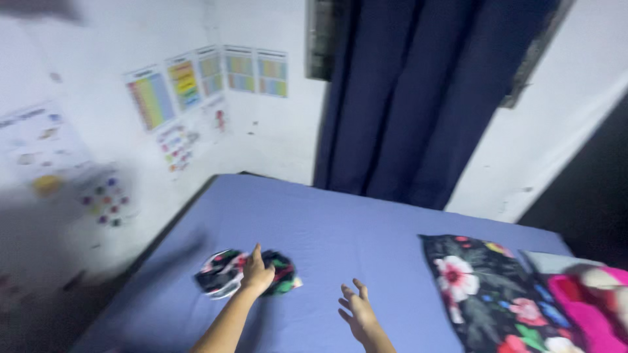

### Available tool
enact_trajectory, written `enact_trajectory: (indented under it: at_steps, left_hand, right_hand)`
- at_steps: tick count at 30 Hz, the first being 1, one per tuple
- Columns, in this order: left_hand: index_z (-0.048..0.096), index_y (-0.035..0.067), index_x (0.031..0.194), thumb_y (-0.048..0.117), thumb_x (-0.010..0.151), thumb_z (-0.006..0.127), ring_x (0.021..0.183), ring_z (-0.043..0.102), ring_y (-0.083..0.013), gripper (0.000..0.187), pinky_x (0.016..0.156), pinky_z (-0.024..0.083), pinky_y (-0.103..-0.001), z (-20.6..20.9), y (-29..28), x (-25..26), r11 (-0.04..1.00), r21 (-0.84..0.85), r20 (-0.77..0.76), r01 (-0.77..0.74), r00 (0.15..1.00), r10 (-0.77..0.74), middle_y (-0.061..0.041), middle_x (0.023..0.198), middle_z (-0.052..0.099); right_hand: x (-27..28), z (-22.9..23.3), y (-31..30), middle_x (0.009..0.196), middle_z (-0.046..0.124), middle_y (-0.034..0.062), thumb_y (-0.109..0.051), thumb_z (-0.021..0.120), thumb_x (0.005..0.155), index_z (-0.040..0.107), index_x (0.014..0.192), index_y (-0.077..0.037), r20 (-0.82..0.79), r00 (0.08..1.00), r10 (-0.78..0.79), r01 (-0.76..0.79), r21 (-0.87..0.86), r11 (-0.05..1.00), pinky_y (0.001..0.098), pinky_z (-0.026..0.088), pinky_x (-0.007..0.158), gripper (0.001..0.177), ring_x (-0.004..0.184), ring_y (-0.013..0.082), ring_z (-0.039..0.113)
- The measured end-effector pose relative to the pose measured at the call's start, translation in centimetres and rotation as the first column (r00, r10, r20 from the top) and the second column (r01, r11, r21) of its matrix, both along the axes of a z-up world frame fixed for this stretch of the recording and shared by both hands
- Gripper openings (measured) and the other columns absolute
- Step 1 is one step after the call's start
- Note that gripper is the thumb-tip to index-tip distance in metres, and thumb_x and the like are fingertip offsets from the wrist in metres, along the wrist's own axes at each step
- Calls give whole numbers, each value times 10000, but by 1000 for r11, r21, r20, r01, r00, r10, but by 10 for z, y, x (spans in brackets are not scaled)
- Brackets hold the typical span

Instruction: The person stuffs a blue star-patterned pillowcase with a pink pillow insert on a bed. They adjust the fabric, tuck the insert, and zip the case closed.

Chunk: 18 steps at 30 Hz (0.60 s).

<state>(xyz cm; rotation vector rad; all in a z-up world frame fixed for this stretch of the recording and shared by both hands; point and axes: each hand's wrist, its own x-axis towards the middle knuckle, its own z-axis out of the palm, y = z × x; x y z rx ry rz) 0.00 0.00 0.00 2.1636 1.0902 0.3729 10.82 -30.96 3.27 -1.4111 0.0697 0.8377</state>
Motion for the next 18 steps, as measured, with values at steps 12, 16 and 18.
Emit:
enact_trajectory:
  at_steps: [12, 16, 18]
  left_hand:
    - [271, 175, 1568, 212, 835, 723, 1405, 409, -430, 862, 1181, 335, -493, 24, 75, -217, 946, 1, 267, -325, 912, 313, -191, 1556, 397]
    - [285, 209, 1567, 224, 841, 711, 1409, 386, -441, 842, 1143, 349, -564, 54, 28, -290, 925, -42, 203, -377, 904, 377, -138, 1583, 364]
    - [323, 208, 1546, 231, 837, 709, 1411, 387, -438, 808, 1126, 361, -596, 69, -13, -331, 922, -23, 202, -386, 902, 382, -123, 1585, 361]
  right_hand:
    - [-162, 8, 127, 1424, 528, 134, -274, 612, 928, 290, 1546, -323, 9, 986, 169, -168, 135, 976, 513, 447, 1037, 699, 1280, 324, 533]
    - [-217, 28, 110, 1421, 496, 144, -290, 629, 918, 318, 1536, -317, 70, 968, 240, -248, 167, 954, 514, 470, 1023, 692, 1270, 318, 542]
    - [-255, 41, 87, 1425, 479, 158, -303, 644, 919, 316, 1544, -311, 53, 963, 265, -270, 184, 945, 512, 476, 1026, 706, 1275, 323, 536]
